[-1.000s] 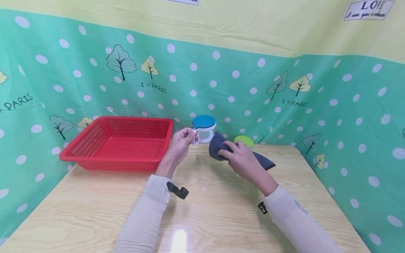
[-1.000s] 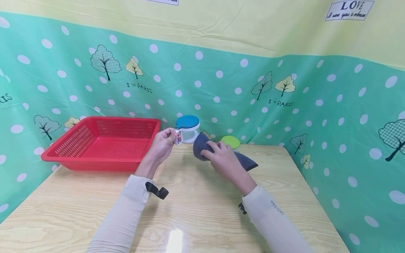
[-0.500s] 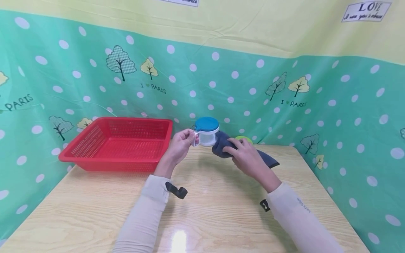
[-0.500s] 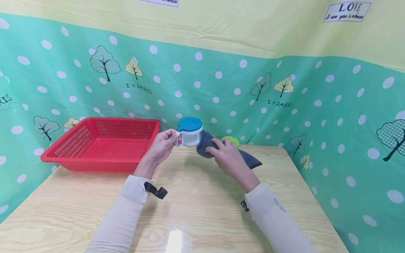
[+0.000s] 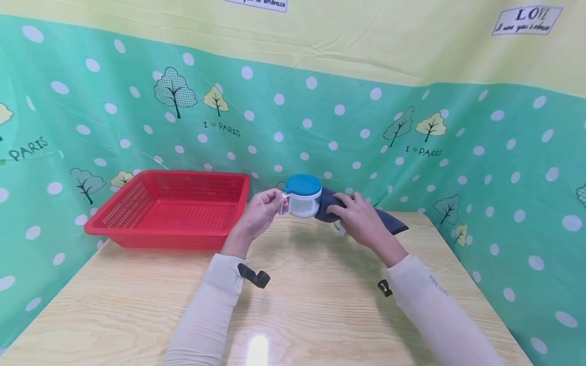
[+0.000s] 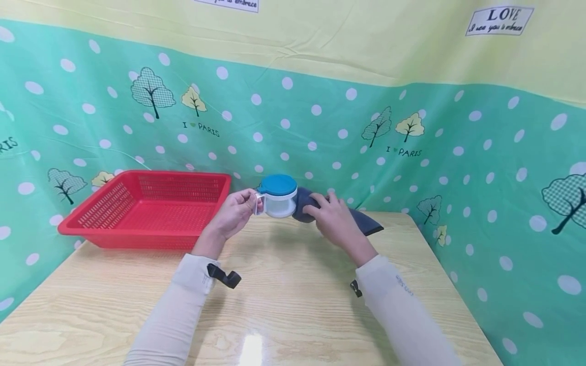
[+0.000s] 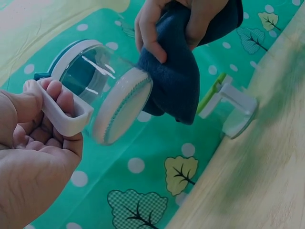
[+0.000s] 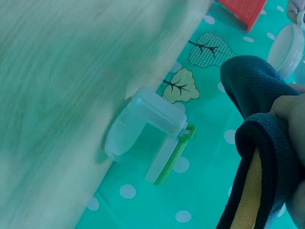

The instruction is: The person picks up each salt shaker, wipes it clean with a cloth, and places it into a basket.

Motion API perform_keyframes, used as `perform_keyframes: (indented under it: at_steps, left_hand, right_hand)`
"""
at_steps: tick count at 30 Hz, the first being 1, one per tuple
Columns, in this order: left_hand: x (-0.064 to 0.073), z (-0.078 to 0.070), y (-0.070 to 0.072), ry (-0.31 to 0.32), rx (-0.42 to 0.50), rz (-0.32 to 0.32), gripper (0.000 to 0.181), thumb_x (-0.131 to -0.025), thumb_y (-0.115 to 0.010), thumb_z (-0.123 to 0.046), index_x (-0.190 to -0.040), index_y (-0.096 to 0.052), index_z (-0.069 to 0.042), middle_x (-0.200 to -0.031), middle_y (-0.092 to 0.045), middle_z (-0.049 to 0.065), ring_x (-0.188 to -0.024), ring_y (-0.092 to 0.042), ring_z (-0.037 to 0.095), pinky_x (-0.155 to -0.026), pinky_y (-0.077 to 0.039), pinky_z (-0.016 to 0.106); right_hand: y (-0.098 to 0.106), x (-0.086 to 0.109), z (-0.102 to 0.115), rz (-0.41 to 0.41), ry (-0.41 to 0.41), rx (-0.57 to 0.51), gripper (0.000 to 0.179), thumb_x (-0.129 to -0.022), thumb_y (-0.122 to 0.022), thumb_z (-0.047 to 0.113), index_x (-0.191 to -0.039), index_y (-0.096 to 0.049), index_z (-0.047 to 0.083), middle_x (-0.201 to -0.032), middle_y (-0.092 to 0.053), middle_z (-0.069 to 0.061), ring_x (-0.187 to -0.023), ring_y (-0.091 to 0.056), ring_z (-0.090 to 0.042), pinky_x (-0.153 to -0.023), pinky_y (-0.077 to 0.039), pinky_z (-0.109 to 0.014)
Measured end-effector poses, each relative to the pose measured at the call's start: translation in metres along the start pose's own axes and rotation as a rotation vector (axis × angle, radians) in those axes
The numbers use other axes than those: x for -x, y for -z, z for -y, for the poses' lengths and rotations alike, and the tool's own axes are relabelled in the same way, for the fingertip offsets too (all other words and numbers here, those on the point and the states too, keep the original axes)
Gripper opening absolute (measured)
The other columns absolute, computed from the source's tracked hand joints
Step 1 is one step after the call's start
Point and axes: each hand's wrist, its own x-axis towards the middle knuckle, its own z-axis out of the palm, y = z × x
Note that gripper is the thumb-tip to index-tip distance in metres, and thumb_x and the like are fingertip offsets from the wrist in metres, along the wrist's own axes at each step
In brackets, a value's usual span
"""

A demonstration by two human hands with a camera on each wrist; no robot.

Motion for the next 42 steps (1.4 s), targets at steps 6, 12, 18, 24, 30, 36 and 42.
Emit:
perform_keyframes:
  at_steps: [6, 12, 18, 24, 30, 36, 42]
  left_hand:
    - [-0.001, 0.003, -0.003, 0.006, 0.005, 0.013, 0.015, -0.105, -0.054, -0.006, -0.094, -0.063, -0.006, -0.089, -0.06, 0.007, -0.089, -0.057, 0.018, -0.084, -0.05, 0.025]
    - [-0.001, 0.004, -0.004, 0.033, -0.006, 0.004, 0.014, -0.105, -0.054, -0.006, -0.096, -0.063, -0.003, -0.089, -0.06, 0.008, -0.088, -0.057, 0.018, -0.082, -0.05, 0.024]
    - [0.0, 0.001, -0.005, 0.044, -0.007, -0.008, 0.013, -0.105, -0.054, -0.008, -0.097, -0.064, -0.004, -0.091, -0.06, 0.007, -0.089, -0.057, 0.019, -0.083, -0.051, 0.024]
    - [0.0, 0.001, -0.004, 0.054, -0.011, -0.023, 0.014, -0.105, -0.053, -0.007, -0.096, -0.063, -0.004, -0.091, -0.06, 0.007, -0.09, -0.057, 0.019, -0.084, -0.051, 0.024]
    - [-0.001, 0.003, -0.002, 0.043, -0.016, -0.043, 0.013, -0.105, -0.053, -0.007, -0.096, -0.062, -0.002, -0.091, -0.059, 0.008, -0.09, -0.057, 0.02, -0.082, -0.051, 0.024]
    - [-0.002, 0.005, -0.002, 0.039, -0.023, -0.059, 0.014, -0.105, -0.054, -0.006, -0.097, -0.061, 0.002, -0.091, -0.059, 0.008, -0.089, -0.057, 0.019, -0.082, -0.051, 0.024]
    - [-0.002, 0.007, -0.001, 0.04, -0.038, -0.081, 0.014, -0.106, -0.052, -0.004, -0.097, -0.06, 0.004, -0.091, -0.059, 0.008, -0.09, -0.058, 0.019, -0.084, -0.05, 0.024]
  right_hand:
    - [0.0, -0.005, -0.004, -0.016, -0.011, -0.004, 0.042, -0.084, -0.081, 0.001, -0.12, -0.072, 0.021, -0.139, -0.058, -0.019, -0.109, -0.055, -0.042, -0.078, -0.055, -0.053]
    - [0.002, -0.007, -0.002, -0.035, 0.0, -0.003, 0.041, -0.085, -0.08, 0.001, -0.12, -0.072, 0.021, -0.14, -0.058, -0.018, -0.111, -0.056, -0.042, -0.079, -0.055, -0.055]
    - [0.006, -0.008, 0.0, -0.08, 0.006, 0.011, 0.039, -0.085, -0.08, 0.001, -0.119, -0.072, 0.02, -0.14, -0.058, -0.018, -0.108, -0.056, -0.042, -0.079, -0.055, -0.053]
    - [0.011, -0.01, 0.001, -0.13, 0.029, 0.035, 0.041, -0.083, -0.08, 0.0, -0.119, -0.072, 0.019, -0.139, -0.059, -0.018, -0.104, -0.056, -0.041, -0.075, -0.055, -0.051]
    - [0.015, -0.013, 0.004, -0.16, 0.048, 0.035, 0.041, -0.083, -0.081, 0.0, -0.118, -0.072, 0.018, -0.139, -0.059, -0.018, -0.103, -0.057, -0.042, -0.073, -0.054, -0.051]
    - [0.019, -0.014, 0.008, -0.158, 0.045, 0.036, 0.04, -0.084, -0.08, 0.0, -0.118, -0.072, 0.019, -0.14, -0.058, -0.018, -0.104, -0.057, -0.043, -0.073, -0.054, -0.052]
    - [0.02, -0.013, 0.013, -0.173, 0.051, 0.042, 0.039, -0.084, -0.08, 0.001, -0.117, -0.073, 0.02, -0.138, -0.059, -0.018, -0.102, -0.057, -0.043, -0.072, -0.054, -0.052]
